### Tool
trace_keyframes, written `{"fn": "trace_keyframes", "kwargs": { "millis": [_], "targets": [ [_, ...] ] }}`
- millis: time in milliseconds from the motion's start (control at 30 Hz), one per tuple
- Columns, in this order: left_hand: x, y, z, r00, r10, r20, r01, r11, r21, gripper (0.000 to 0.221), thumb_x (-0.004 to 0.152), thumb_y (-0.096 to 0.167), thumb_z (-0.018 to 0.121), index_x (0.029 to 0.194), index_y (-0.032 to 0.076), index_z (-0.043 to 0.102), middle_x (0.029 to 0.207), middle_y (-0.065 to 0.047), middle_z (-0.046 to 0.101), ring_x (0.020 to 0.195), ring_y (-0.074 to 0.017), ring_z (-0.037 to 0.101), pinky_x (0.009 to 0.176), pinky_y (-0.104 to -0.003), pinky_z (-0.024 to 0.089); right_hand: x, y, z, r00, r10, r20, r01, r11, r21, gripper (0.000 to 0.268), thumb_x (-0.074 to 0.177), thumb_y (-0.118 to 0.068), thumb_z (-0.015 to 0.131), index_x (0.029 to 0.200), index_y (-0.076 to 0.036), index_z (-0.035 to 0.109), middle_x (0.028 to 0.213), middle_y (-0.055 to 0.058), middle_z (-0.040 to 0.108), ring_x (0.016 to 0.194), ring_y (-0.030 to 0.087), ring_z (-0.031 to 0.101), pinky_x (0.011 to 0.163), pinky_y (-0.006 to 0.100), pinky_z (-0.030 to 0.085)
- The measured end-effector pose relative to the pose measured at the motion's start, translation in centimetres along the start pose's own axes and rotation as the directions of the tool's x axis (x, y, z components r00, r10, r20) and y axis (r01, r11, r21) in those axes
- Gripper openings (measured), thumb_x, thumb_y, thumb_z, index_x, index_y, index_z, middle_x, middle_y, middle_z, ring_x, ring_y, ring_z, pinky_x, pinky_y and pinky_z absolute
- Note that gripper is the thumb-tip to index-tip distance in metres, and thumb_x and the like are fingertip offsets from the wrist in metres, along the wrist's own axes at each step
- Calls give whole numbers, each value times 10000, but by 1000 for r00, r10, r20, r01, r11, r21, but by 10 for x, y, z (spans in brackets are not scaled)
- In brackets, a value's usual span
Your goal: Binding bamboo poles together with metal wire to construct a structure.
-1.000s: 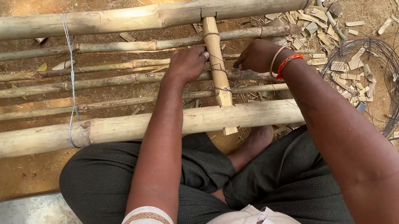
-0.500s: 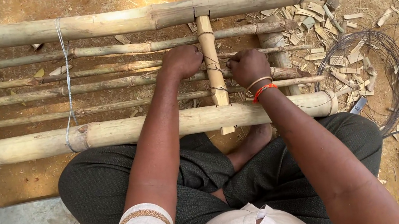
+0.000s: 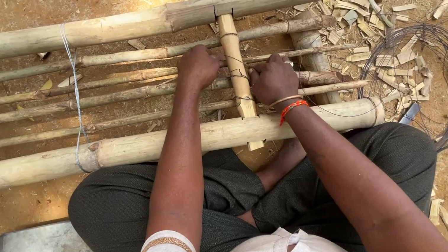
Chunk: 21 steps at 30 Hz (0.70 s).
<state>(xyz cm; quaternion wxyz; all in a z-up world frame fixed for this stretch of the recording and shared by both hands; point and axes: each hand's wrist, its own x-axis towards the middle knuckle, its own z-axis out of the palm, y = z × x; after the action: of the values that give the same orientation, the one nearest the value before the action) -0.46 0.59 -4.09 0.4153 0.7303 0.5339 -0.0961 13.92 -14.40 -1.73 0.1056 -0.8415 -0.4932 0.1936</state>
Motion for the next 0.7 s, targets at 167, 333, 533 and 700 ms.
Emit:
{"fn": "trace_keyframes", "kwargs": {
  "millis": [167,333,533,700],
  "targets": [
    [-24,8,-10,997,-51,-58,33,960,-278,216,979,196,616,1120,44,676,1143,-122,724,1022,-219,720,932,-411,570,-1,-9,-15,991,86,104,-83,996,-28,305,968,-440,609,1089,-251,815,1117,188,604,1036,401,624,880,523,513],
    [-36,23,4,972,-49,-231,-88,835,-543,149,1040,178,524,1081,65,611,1069,-81,756,943,-173,753,823,-359,611,-2,11,-23,987,18,162,-18,1000,-1,295,961,-404,625,1111,-220,801,1142,195,597,1042,439,597,925,538,477],
    [-27,14,27,876,16,-482,-310,784,-538,103,1076,141,472,1081,72,549,998,-86,765,904,-169,763,759,-360,610,-7,83,-51,940,37,-340,-141,948,-287,613,816,-258,759,1315,18,533,1271,283,593,1137,451,629,998,668,419],
    [-31,26,20,894,-3,-449,-293,754,-588,105,1086,146,434,1099,92,523,959,-67,752,845,-135,747,690,-312,620,-2,131,-67,962,274,-2,-268,941,-204,353,922,-386,729,1180,-147,749,1033,182,729,971,392,715,861,516,555]
  ]
}}
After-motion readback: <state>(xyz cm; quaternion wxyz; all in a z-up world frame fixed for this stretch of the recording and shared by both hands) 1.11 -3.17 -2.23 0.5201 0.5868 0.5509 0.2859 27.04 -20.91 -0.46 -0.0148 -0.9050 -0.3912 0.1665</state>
